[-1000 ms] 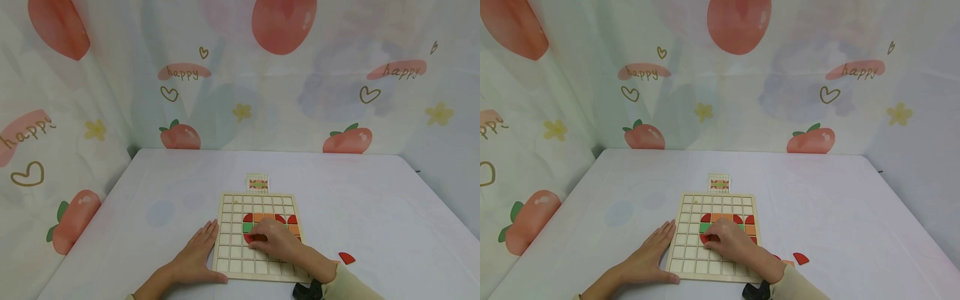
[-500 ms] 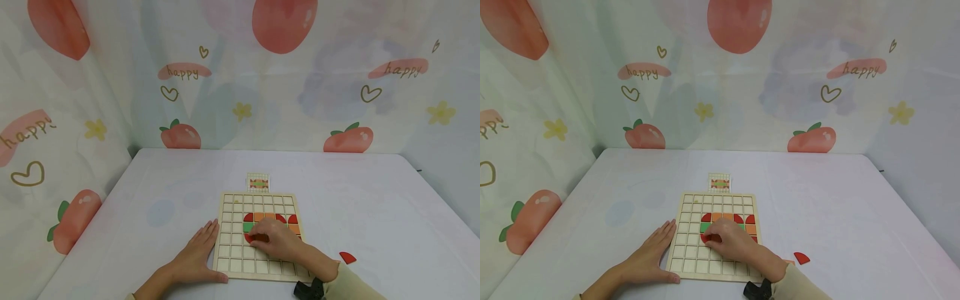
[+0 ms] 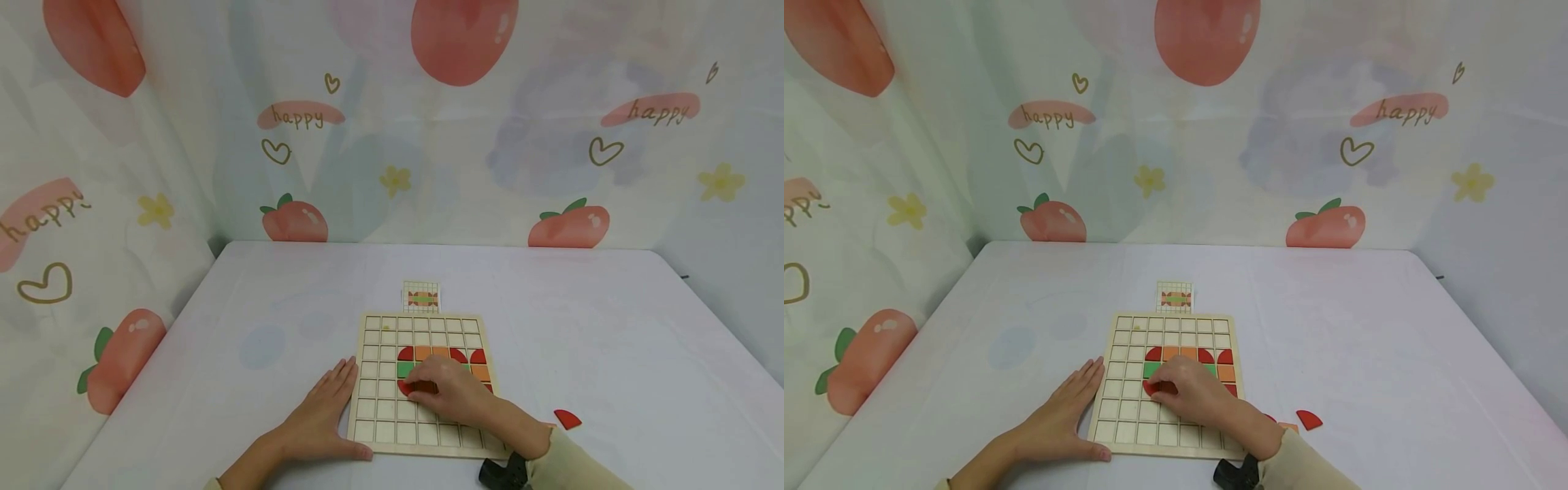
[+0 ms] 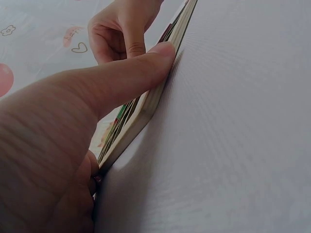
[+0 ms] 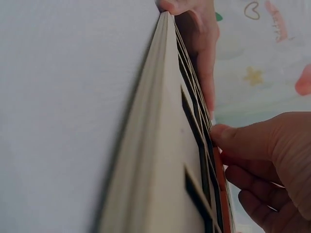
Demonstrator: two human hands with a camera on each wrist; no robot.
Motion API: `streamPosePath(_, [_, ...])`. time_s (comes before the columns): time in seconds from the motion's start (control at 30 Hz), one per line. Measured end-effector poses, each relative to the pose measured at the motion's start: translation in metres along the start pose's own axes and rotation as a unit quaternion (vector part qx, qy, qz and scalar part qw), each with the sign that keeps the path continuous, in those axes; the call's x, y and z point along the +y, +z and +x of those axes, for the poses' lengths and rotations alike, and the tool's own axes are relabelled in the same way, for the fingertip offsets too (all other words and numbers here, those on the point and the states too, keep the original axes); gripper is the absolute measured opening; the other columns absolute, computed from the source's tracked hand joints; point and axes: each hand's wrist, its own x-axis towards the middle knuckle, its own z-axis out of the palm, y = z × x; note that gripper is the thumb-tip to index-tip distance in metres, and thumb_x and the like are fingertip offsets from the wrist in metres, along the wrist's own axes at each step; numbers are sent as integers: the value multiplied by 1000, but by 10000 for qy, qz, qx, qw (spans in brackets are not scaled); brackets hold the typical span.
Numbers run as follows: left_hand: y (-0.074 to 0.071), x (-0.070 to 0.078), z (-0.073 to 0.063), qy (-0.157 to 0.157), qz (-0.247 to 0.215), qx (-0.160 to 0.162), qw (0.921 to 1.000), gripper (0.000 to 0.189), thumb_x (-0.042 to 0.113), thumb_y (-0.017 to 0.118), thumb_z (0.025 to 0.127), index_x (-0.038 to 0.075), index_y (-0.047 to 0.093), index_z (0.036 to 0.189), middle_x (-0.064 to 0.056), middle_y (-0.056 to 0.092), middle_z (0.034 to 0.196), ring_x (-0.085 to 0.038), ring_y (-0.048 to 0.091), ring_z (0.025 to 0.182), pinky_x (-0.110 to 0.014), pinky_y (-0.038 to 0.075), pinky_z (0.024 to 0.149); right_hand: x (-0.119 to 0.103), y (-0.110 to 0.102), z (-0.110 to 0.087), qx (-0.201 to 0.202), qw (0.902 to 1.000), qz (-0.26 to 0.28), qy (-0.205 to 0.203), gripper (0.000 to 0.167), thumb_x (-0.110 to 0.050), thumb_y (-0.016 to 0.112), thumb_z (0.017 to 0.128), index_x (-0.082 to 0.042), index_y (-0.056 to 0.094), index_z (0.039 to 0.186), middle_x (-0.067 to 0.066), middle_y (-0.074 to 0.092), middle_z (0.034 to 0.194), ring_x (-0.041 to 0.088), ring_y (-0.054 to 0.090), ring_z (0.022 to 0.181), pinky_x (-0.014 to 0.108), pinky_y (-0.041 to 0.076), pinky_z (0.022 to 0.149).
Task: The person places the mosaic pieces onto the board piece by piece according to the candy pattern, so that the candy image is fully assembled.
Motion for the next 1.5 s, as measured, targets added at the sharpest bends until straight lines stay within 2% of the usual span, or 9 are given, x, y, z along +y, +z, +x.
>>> streamPosePath(0.27, [1,-1,0,-31,26,-11,10000,123,80,53,63,3,9,147,-7,5,153,-20,-1,139,-43,8,109,0,-6,-3,83,9985,520,173,17,-16,73,80,-10,70,96,-6,66,92,10,58,83,23,49,70])
streamPosePath(0.4, [2,0,0,-36,48,-18,10000,124,81,53,62,3,9,147,-7,5,153,-20,-1,139,-43,9,109,-1,-15,-12,234,9987,414,193,14,-15,72,80,-12,70,94,-7,66,91,9,58,83,25,49,70])
streamPosePath(0.63, [2,-1,-1,-16,34,8,10000,124,81,53,62,2,9,147,-8,4,153,-21,0,139,-43,9,109,2,-33,-32,329,9967,386,628,16,-15,73,79,-11,70,94,-6,67,90,10,59,81,26,51,67])
streamPosePath(0.8, [0,-1,-1,3,49,32,10000,124,80,54,62,2,9,147,-8,4,153,-22,0,138,-43,9,109,6,-40,-40,436,9972,252,550,17,-13,74,78,-10,70,94,-5,67,90,11,60,80,26,50,66])
streamPosePath(0.87, [0,-1,-1,8,33,32,10000,124,80,54,62,2,9,147,-8,5,153,-22,0,139,-44,9,109,5,-44,-44,412,9970,144,647,18,-15,74,78,-10,70,95,-6,67,91,11,60,82,27,51,69])
streamPosePath(1.03, [1,-1,-1,-4,56,16,10000,124,81,53,62,2,9,147,-8,4,153,-22,0,139,-44,9,109,5,-54,-57,304,9903,116,1353,20,-22,73,79,-14,70,98,-10,66,93,8,59,89,30,50,77])
streamPosePath(1.2, [0,-2,0,3,70,54,10000,124,81,54,62,2,8,147,-7,4,153,-21,-1,138,-43,9,109,9,-60,-66,366,9887,105,1447,21,-23,73,79,-14,70,97,-10,67,93,9,61,88,31,51,77])
streamPosePath(1.4, [1,-2,0,57,70,65,9999,124,81,54,63,2,9,147,-8,5,153,-22,0,138,-44,10,109,8,-75,-83,-33,9834,20,1814,22,-25,73,79,-15,70,98,-10,66,94,9,60,89,31,50,75])
streamPosePath(1.5, [1,-3,-1,75,82,93,9999,124,80,54,63,2,9,147,-8,5,153,-22,0,138,-44,10,109,10,-80,-88,-168,9840,-32,1772,24,-26,75,77,-14,70,97,-10,66,93,10,60,88,32,50,75])
